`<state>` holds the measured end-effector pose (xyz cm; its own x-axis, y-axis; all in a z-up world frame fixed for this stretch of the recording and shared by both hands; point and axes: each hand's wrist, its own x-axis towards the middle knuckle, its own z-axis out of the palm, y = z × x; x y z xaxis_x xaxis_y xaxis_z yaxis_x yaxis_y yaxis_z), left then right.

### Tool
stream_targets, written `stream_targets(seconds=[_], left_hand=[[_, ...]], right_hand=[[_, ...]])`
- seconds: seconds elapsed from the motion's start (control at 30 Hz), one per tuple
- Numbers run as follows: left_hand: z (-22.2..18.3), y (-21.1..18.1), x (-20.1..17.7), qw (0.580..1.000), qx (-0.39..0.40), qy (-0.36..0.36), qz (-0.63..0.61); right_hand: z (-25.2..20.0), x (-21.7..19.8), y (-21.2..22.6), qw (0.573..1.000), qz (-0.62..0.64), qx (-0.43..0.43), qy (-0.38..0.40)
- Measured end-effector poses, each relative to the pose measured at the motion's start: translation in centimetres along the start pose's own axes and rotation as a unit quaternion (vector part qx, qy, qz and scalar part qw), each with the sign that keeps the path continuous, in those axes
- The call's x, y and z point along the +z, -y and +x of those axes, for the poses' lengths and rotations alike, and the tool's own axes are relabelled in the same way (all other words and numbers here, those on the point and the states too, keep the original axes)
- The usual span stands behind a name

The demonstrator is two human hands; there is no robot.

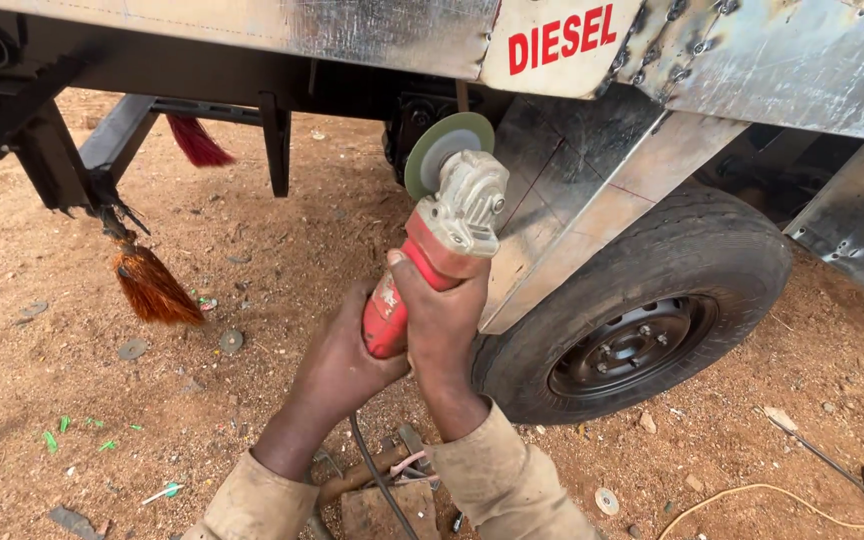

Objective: The recorder welds and then grinds a metal plate onto the body of a truck near the fuel tank.

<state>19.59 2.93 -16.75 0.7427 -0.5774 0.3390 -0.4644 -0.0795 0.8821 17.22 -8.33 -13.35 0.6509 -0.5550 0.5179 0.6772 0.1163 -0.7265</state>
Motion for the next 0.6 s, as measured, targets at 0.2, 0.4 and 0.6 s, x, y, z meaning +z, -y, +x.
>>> stream_targets(seconds=[0.2, 0.4, 0.6], left_hand=[[3.1, 1.4, -0.8, 0.958, 0.010, -0.199, 0.209], [6.1, 3.2, -3.2, 0.971, 0.050, -0.161, 0.169], [7.1, 3.3, -3.5, 0.973, 0.060, -0.139, 0.173]], right_hand=[[1.1, 3.1, -3.0, 0.980, -0.110, -0.143, -0.085], [2.5, 4.8, -4.3, 0.964, -0.153, -0.179, -0.123], [3.3, 4.5, -5.5, 0.965, -0.126, -0.174, -0.150]])
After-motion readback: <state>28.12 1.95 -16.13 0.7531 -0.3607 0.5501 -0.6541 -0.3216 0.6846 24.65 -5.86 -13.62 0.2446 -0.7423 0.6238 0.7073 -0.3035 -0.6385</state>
